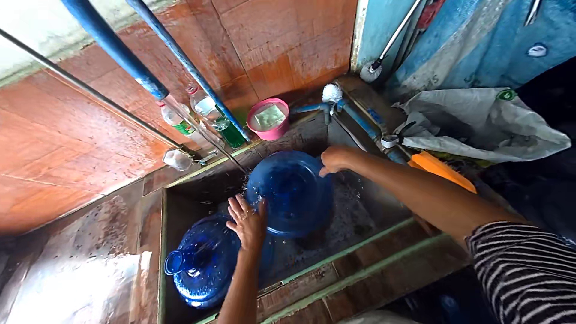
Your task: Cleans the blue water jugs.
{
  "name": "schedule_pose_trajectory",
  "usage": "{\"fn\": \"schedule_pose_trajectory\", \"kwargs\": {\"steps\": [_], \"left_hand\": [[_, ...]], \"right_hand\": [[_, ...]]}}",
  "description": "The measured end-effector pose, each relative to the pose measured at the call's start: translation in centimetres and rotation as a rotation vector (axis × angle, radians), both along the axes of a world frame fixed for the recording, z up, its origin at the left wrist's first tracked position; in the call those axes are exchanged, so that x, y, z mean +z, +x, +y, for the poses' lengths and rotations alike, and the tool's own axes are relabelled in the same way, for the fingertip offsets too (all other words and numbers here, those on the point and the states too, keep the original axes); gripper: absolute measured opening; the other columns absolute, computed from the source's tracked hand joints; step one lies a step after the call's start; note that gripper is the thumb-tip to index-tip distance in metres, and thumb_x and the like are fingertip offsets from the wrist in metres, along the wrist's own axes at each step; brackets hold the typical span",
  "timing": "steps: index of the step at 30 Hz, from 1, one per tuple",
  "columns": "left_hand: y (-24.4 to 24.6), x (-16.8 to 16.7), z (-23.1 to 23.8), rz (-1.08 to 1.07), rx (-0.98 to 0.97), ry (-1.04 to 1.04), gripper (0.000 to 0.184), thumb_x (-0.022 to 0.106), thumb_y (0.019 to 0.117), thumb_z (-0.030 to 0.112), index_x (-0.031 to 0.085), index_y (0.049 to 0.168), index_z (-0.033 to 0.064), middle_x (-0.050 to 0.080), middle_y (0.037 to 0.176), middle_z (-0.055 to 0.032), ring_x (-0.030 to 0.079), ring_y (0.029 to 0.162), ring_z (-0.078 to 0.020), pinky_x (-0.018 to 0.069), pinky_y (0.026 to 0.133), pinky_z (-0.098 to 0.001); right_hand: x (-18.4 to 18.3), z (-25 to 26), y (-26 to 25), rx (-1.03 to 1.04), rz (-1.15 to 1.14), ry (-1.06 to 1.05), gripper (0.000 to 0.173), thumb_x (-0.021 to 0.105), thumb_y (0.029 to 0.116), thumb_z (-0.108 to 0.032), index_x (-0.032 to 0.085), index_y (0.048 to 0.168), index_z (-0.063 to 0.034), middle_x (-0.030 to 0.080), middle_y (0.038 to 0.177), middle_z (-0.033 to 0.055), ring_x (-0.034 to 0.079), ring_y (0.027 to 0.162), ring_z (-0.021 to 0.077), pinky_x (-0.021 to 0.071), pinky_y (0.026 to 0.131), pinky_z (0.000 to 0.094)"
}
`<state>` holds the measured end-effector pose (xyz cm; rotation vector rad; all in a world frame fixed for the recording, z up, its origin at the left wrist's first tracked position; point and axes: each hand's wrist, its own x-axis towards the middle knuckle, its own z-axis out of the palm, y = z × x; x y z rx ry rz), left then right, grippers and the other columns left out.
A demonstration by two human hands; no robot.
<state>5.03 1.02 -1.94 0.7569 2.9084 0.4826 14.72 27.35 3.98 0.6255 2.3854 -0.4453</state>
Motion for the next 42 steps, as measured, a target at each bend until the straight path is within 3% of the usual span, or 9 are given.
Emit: {"fn": "schedule_pose_trajectory", "kwargs": {"steps": [6, 12, 16, 20, 25, 29, 33, 39, 42], "left_hand": [[-8.6, 0.9, 9.5, -0.063, 0.044, -0.143, 0.054, 0.041, 0.1101, 0.037, 0.044, 0.153, 0.0057, 0.036, 0.158, -0.0299, 0.021, 0.151, -0.0520, 0.0110, 0.111, -0.0809], [-6.2, -1.2, 16.4, 0.031, -0.398, 0.140, 0.038, 0.054, 0.1055, 0.027, 0.072, 0.111, -0.0061, 0.068, 0.119, -0.0292, 0.058, 0.122, -0.0459, 0.0236, 0.114, -0.0665], [-3.2, -1.3, 16.5, 0.019, -0.158, -0.102, 0.089, 0.058, 0.0975, 0.059, 0.034, 0.156, -0.0036, 0.013, 0.165, -0.0345, 0.011, 0.153, -0.0534, 0.0115, 0.115, -0.0755], [-0.7, -2.3, 11.7, 0.169, -0.439, -0.011, 0.075, 0.058, 0.0989, 0.048, 0.046, 0.148, -0.0072, 0.029, 0.159, -0.0374, 0.027, 0.147, -0.0568, 0.0172, 0.115, -0.0751], [-5.4, -2.1, 8.6, 0.215, 0.064, -0.119, 0.087, 0.045, 0.1016, 0.062, 0.025, 0.162, 0.0030, 0.015, 0.166, -0.0326, 0.010, 0.153, -0.0537, 0.0080, 0.118, -0.0733], [-5.5, -2.1, 7.6, 0.276, -0.164, -0.037, 0.083, 0.051, 0.1012, 0.051, 0.029, 0.157, -0.0062, 0.023, 0.162, -0.0362, 0.018, 0.151, -0.0548, 0.0082, 0.118, -0.0723], [-9.1, -0.6, 10.4, 0.116, 0.144, -0.120, 0.075, 0.034, 0.1067, 0.058, 0.039, 0.155, 0.0017, 0.032, 0.160, -0.0315, 0.026, 0.150, -0.0508, 0.0179, 0.116, -0.0723], [-4.2, -0.1, 13.2, -0.225, -0.410, 0.263, 0.046, 0.043, 0.1104, 0.027, 0.065, 0.111, -0.0127, 0.070, 0.100, -0.0247, 0.067, 0.093, -0.0300, 0.0526, 0.091, -0.0498], [0.4, -1.0, 11.9, -0.119, -0.739, 0.099, 0.036, 0.055, 0.1060, 0.025, 0.067, 0.126, -0.0031, 0.060, 0.138, -0.0200, 0.054, 0.132, -0.0353, 0.0364, 0.115, -0.0568]], "right_hand": [[0.3, 4.5, 7.9, -0.150, 0.370, -0.009, 0.043, 0.052, 0.1078, -0.036, 0.067, 0.117, 0.0041, 0.067, 0.113, 0.0275, 0.063, 0.113, 0.0452, 0.0462, 0.094, 0.0637], [-1.5, 5.4, 16.0, -0.274, 0.475, -0.100, 0.037, 0.054, 0.1072, -0.032, 0.068, 0.116, 0.0019, 0.065, 0.114, 0.0227, 0.061, 0.114, 0.0394, 0.0458, 0.095, 0.0576], [-2.2, 5.2, 19.8, -0.365, 0.589, -0.083, 0.035, 0.056, 0.1068, -0.030, 0.068, 0.122, -0.0006, 0.063, 0.122, 0.0222, 0.061, 0.115, 0.0389, 0.0478, 0.095, 0.0575], [-4.6, 2.1, 22.8, -0.394, 0.850, -0.022, 0.029, 0.061, 0.1035, -0.027, 0.072, 0.111, -0.0011, 0.067, 0.109, 0.0195, 0.068, 0.099, 0.0365, 0.0546, 0.082, 0.0546], [-9.6, -5.3, 24.1, -0.308, 0.968, -0.176, 0.026, 0.061, 0.1021, -0.021, 0.075, 0.108, 0.0004, 0.071, 0.108, 0.0192, 0.070, 0.100, 0.0359, 0.0568, 0.085, 0.0526], [-13.4, -7.8, 24.0, -0.308, 0.942, -0.255, 0.027, 0.056, 0.1036, -0.016, 0.071, 0.110, 0.0052, 0.068, 0.115, 0.0251, 0.066, 0.110, 0.0416, 0.0508, 0.097, 0.0540], [-15.6, -8.5, 23.5, -0.294, 0.894, -0.291, 0.028, 0.058, 0.1025, -0.015, 0.071, 0.115, 0.0065, 0.065, 0.123, 0.0284, 0.061, 0.119, 0.0449, 0.0450, 0.105, 0.0554], [-16.9, -9.3, 23.5, -0.277, 0.883, -0.165, 0.028, 0.056, 0.1024, -0.018, 0.072, 0.110, 0.0037, 0.067, 0.119, 0.0247, 0.063, 0.118, 0.0420, 0.0434, 0.108, 0.0547], [-17.4, -9.3, 23.5, -0.256, 0.919, -0.102, 0.028, 0.057, 0.1012, -0.019, 0.072, 0.107, 0.0038, 0.069, 0.117, 0.0243, 0.065, 0.116, 0.0425, 0.0462, 0.105, 0.0563]]}}
